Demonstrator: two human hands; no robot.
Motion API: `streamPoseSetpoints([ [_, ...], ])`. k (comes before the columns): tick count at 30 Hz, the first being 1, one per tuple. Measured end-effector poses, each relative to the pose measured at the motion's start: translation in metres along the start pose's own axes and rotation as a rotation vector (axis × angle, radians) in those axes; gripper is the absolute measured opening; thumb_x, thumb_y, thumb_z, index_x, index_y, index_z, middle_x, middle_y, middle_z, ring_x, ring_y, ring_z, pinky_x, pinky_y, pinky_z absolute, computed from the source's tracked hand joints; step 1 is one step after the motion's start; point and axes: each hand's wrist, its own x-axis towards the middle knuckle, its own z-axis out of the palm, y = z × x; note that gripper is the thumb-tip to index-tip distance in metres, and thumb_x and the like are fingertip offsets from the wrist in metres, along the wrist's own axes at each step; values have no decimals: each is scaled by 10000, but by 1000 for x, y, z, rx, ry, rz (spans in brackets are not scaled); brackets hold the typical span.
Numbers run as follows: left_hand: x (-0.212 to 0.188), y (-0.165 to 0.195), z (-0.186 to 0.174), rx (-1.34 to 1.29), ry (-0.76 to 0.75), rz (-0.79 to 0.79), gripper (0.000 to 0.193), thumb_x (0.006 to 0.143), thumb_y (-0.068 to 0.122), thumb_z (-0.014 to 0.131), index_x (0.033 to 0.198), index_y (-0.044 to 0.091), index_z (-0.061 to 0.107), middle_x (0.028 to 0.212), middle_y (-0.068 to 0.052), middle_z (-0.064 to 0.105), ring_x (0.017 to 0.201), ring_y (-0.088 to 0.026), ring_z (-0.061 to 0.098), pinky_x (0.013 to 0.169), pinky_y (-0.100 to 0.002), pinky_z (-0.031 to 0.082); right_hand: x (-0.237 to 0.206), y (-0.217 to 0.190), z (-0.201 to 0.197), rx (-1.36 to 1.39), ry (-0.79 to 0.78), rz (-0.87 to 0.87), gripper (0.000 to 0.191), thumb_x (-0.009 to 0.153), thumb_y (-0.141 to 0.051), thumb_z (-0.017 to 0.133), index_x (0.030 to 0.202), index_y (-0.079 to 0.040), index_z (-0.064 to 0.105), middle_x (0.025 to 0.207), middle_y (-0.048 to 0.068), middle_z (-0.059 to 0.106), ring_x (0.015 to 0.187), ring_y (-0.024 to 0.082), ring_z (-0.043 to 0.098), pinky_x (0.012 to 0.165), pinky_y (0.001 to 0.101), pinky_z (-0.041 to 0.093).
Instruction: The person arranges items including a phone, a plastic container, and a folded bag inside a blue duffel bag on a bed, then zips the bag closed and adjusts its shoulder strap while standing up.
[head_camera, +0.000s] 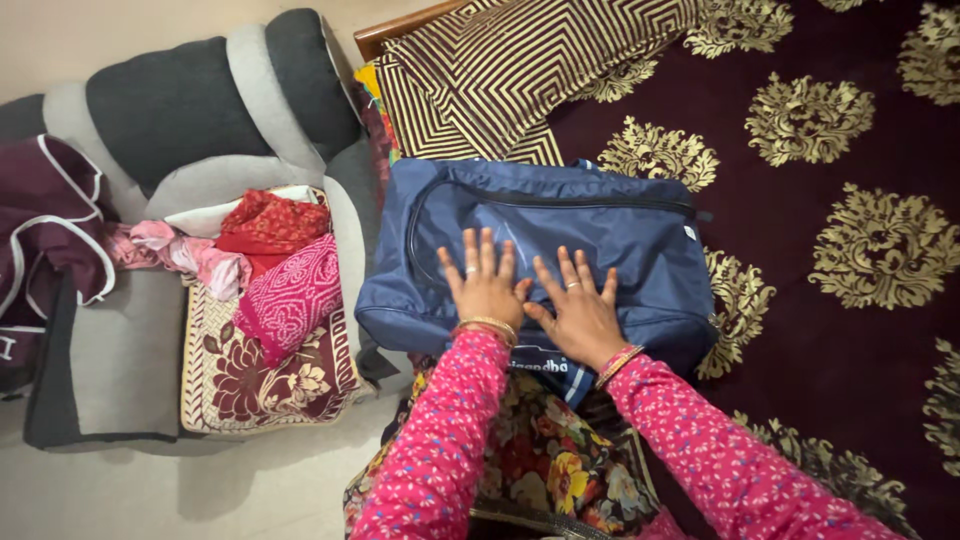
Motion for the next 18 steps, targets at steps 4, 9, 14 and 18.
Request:
streamPoseSetpoints([
  [4, -9, -14, 8, -167, 196, 20, 735, 934, 619, 503, 1552, 227, 435, 1679, -133, 275, 1577, -354, 122, 1195, -702, -26, -1, -5, 1, 16, 35, -2, 758, 918, -725, 425, 1547, -303, 403, 1655, 182, 240, 1516, 396, 221, 1118, 746, 122],
  [9, -11, -32, 4, -226, 197, -1, 762, 909, 652, 494, 1533, 217, 447, 1645, -144, 291, 1546, -380, 122, 1162, -720, -30, 3, -5, 4, 11, 33, 10, 755, 906, -726, 451, 1539, -317, 419, 1642, 182, 252, 1509, 404, 233, 1113, 740, 142],
  [14, -1, -34, 1, -185, 28, -23, 783, 909, 692, 461, 1549, 243, 422, 1656, -130, 266, 1556, -374, 101, 1170, -710, -51, 10, -4, 7, 9, 4, 7, 744, 910, -719, 452, 1532, -313, 425, 1641, 183, 261, 1509, 408, 222, 1118, 739, 139],
  [18, -5, -35, 1, -162, 9, -37, 792, 903, 715, 429, 1541, 247, 406, 1662, -114, 244, 1553, -369, 79, 1161, -710, -71, 5, -9, 8, -23, 42, -17, 750, 895, -728, 455, 1528, -326, 429, 1630, 180, 267, 1500, 413, 219, 1117, 739, 135],
])
